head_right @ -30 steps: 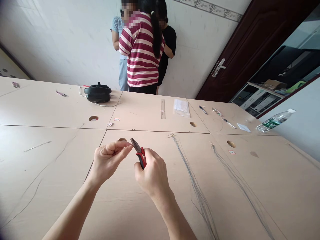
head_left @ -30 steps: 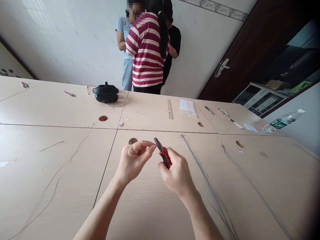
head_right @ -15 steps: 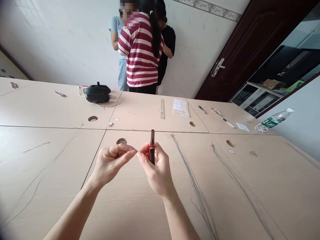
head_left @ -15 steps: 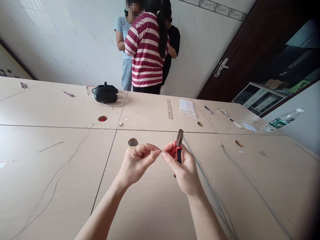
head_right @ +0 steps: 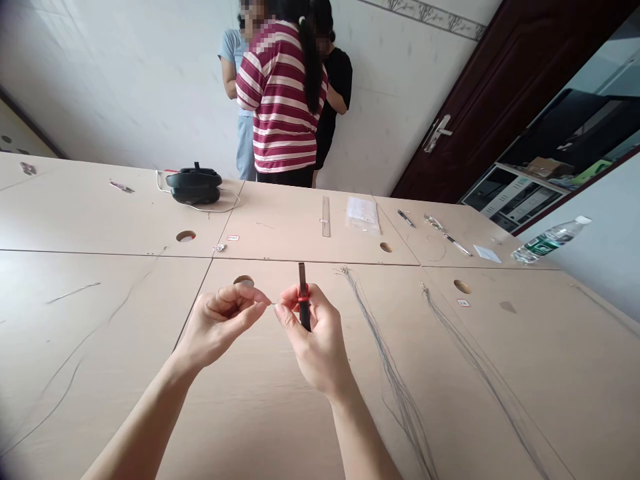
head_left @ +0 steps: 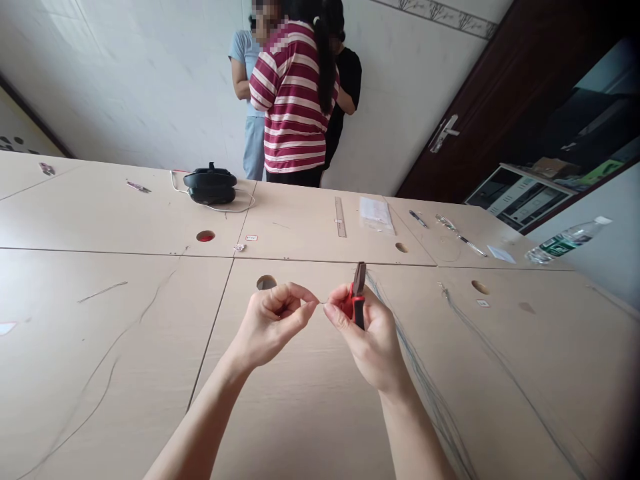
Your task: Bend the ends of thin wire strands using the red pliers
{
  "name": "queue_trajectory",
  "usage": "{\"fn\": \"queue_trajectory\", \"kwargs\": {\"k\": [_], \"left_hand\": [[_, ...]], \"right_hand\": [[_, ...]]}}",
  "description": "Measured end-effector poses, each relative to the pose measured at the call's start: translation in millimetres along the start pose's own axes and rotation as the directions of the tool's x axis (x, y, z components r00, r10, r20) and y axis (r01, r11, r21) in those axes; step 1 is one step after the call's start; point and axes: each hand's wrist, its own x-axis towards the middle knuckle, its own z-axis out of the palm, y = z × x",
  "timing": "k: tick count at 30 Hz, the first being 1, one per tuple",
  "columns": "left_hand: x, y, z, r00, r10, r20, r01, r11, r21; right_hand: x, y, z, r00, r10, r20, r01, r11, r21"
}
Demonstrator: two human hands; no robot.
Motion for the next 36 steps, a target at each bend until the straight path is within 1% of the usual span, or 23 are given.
{"fn": "queue_trajectory", "kwargs": {"k": [6,11,14,17,19,20,22,23,24,25,27,28,29,30,31,32,33,34,35,36], "left_hand": [[0,-5,-1.1,0.999,-0.041,0.023,0.041,0.999,0.019],[1,2,-4.3,0.999,-0.042,0.022,0.041,0.999,0.016],[2,11,-11.5,0.994,-0.107,0.017,0.107,0.994,0.014],[3,17,-19.3,0.982,-0.19,-0.007,0.19,0.982,0.008],[3,17,-24.6,0.975,-0.22,-0.013,0.22,0.975,-0.036],[3,17,-27.9,0.976,-0.218,0.001,0.217,0.972,-0.087],[3,14,-37.0,0.984,-0.162,0.075,0.176,0.953,-0.247],[2,12,-43.1,0.984,-0.11,0.14,0.152,0.931,-0.332],[2,10,-50.0,0.975,-0.049,0.218,0.136,0.905,-0.402],[2,8,-57.5,0.95,0.012,0.311,0.136,0.883,-0.448],[1,4,-73.0,0.867,0.104,0.488,0.158,0.871,-0.465],[0,2,-80.2,0.831,0.118,0.543,0.167,0.879,-0.447],[0,1,-86.8,0.813,0.115,0.571,0.173,0.888,-0.425],[-1,0,-92.6,0.812,0.095,0.575,0.18,0.898,-0.402],[-2,0,-97.4,0.824,0.058,0.564,0.193,0.906,-0.376],[-4,0,-101.3,0.842,-0.001,0.54,0.218,0.916,-0.337],[-5,1,-104.1,0.86,-0.09,0.502,0.254,0.929,-0.268],[-6,3,-106.0,0.875,-0.208,0.436,0.301,0.941,-0.154],[-7,6,-106.9,0.88,-0.345,0.325,0.362,0.932,0.008],[-7,9,-106.7,0.871,-0.468,0.152,0.435,0.877,0.205]], "right_hand": [[-3,2,-1,1.0,-0.028,0.005,0.028,0.996,-0.083],[-3,3,-1,0.998,-0.054,-0.012,0.053,0.993,-0.103],[-2,4,-2,0.997,-0.072,-0.037,0.068,0.993,-0.1],[-2,5,-2,0.997,-0.074,-0.036,0.07,0.992,-0.102],[-2,5,-3,0.997,-0.075,-0.037,0.07,0.992,-0.103],[-2,5,-3,0.996,-0.08,-0.041,0.075,0.992,-0.101],[-2,5,-3,0.995,-0.09,-0.053,0.085,0.992,-0.098],[-3,6,-4,0.994,-0.094,-0.058,0.088,0.991,-0.097],[-3,6,-5,0.994,-0.094,-0.063,0.087,0.991,-0.097],[-3,6,-5,0.994,-0.089,-0.068,0.083,0.992,-0.098],[-3,6,-6,0.994,-0.079,-0.078,0.071,0.993,-0.098],[-2,6,-7,0.994,-0.075,-0.082,0.067,0.993,-0.098],[-2,6,-7,0.994,-0.072,-0.085,0.064,0.993,-0.097],[-1,5,-8,0.993,-0.073,-0.088,0.064,0.993,-0.095],[-1,5,-8,0.993,-0.074,-0.091,0.066,0.994,-0.09],[0,4,-9,0.993,-0.076,-0.095,0.068,0.994,-0.084],[1,3,-9,0.992,-0.074,-0.098,0.067,0.995,-0.076],[1,2,-10,0.992,-0.069,-0.101,0.063,0.996,-0.065],[1,1,-10,0.993,-0.061,-0.102,0.056,0.997,-0.053],[2,1,-11,0.994,-0.05,-0.099,0.046,0.998,-0.04]]}}
